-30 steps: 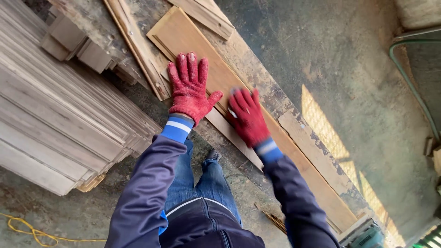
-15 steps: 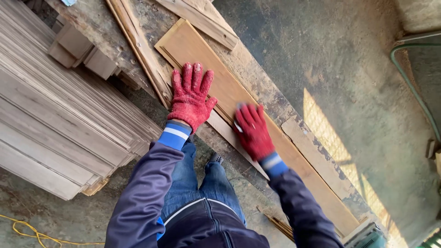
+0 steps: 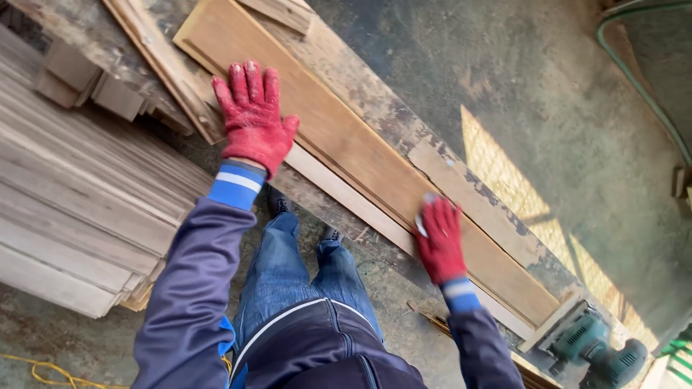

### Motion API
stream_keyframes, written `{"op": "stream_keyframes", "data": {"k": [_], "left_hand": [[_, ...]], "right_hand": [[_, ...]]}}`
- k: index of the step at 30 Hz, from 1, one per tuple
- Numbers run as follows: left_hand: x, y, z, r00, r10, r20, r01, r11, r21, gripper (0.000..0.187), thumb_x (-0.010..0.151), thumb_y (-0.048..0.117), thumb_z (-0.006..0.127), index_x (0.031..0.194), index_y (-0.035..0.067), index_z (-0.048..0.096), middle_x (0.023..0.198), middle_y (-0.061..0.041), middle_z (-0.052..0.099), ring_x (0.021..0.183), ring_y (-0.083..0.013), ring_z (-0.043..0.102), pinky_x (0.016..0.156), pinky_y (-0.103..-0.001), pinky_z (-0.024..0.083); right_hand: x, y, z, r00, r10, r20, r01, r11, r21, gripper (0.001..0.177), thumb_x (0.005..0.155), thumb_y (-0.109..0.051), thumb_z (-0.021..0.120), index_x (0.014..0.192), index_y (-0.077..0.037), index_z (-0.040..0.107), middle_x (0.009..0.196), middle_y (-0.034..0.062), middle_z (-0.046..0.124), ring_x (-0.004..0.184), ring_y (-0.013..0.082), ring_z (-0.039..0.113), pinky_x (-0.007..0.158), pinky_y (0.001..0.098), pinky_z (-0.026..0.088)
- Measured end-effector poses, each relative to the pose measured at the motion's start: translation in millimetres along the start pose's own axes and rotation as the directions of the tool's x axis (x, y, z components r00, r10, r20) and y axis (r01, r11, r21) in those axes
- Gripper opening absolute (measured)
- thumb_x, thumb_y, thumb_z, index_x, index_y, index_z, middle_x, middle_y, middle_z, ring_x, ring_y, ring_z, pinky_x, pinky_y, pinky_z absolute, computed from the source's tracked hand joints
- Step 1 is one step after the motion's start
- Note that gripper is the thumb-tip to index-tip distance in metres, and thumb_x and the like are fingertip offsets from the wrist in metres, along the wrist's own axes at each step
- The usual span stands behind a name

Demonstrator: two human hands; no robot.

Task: Sanding a wooden plank using an electric orbital sander and manual sanding blocks.

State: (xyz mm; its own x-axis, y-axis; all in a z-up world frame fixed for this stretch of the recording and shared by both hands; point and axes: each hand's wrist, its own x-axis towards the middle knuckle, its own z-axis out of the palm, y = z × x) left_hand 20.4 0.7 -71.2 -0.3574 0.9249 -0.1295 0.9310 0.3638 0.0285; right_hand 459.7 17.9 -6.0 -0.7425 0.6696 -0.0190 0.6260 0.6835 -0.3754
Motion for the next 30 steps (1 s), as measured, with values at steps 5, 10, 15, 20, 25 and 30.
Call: {"op": "stream_keyframes", "data": {"k": [5,10,15,20,25,30], "left_hand": [[-10,125,-68,0.999,-0.044,0.001,0.042,0.948,-0.316,0.088,0.107,0.056,0.049,0.164,-0.004,0.020,0.169,-0.034,0.013,0.157,-0.0516,0.004,0.125,-0.070,-0.005],[-15,161,-74,0.950,0.098,0.296,-0.090,0.995,-0.040,0.074,0.108,0.058,0.029,0.169,0.018,0.018,0.175,-0.017,0.016,0.161,-0.0392,0.008,0.124,-0.070,0.000],[-18,163,-57,0.979,0.133,0.154,-0.122,0.989,-0.081,0.074,0.107,0.052,0.042,0.167,0.013,0.026,0.171,-0.025,0.025,0.159,-0.0463,0.013,0.121,-0.075,0.001],[-19,166,-50,0.979,0.138,0.149,-0.131,0.990,-0.058,0.077,0.107,0.053,0.039,0.169,0.010,0.026,0.172,-0.030,0.022,0.159,-0.0490,0.007,0.121,-0.078,-0.006],[-22,169,-68,0.987,0.122,0.100,-0.110,0.988,-0.111,0.073,0.107,0.042,0.051,0.166,0.002,0.033,0.169,-0.033,0.026,0.157,-0.0528,0.012,0.121,-0.079,0.001],[-20,168,-61,0.986,0.138,0.091,-0.122,0.979,-0.161,0.073,0.107,0.040,0.050,0.166,0.000,0.032,0.168,-0.038,0.025,0.156,-0.0549,0.010,0.119,-0.080,-0.001]], "right_hand": [[-131,48,12,0.961,0.245,-0.126,-0.256,0.963,-0.080,0.047,0.104,-0.030,0.056,0.142,-0.003,0.059,0.145,0.0258,0.056,0.140,0.0460,0.047,0.126,0.0578,0.027],[-17,-13,31,0.944,0.109,-0.312,-0.089,0.993,0.077,0.051,0.105,-0.042,0.053,0.144,-0.010,0.059,0.139,0.0182,0.062,0.136,0.0430,0.052,0.125,0.0608,0.025],[90,-41,66,0.953,-0.004,-0.303,0.027,0.997,0.073,0.056,0.096,-0.039,0.066,0.143,-0.010,0.059,0.141,0.0176,0.061,0.137,0.0415,0.051,0.125,0.0652,0.022],[-33,32,68,0.934,0.156,-0.322,-0.158,0.987,0.021,0.061,0.098,-0.045,0.065,0.151,-0.017,0.053,0.154,0.0117,0.054,0.147,0.0347,0.045,0.129,0.0568,0.022],[-213,118,37,0.720,0.516,-0.463,-0.599,0.800,-0.039,0.053,0.106,-0.037,0.060,0.151,-0.007,0.058,0.155,0.0216,0.051,0.146,0.0381,0.043,0.127,0.0523,0.022],[-66,55,70,0.662,0.485,-0.572,-0.626,0.777,-0.065,0.050,0.108,-0.027,0.059,0.154,-0.010,0.049,0.155,0.0169,0.047,0.144,0.0350,0.044,0.124,0.0542,0.032]]}}
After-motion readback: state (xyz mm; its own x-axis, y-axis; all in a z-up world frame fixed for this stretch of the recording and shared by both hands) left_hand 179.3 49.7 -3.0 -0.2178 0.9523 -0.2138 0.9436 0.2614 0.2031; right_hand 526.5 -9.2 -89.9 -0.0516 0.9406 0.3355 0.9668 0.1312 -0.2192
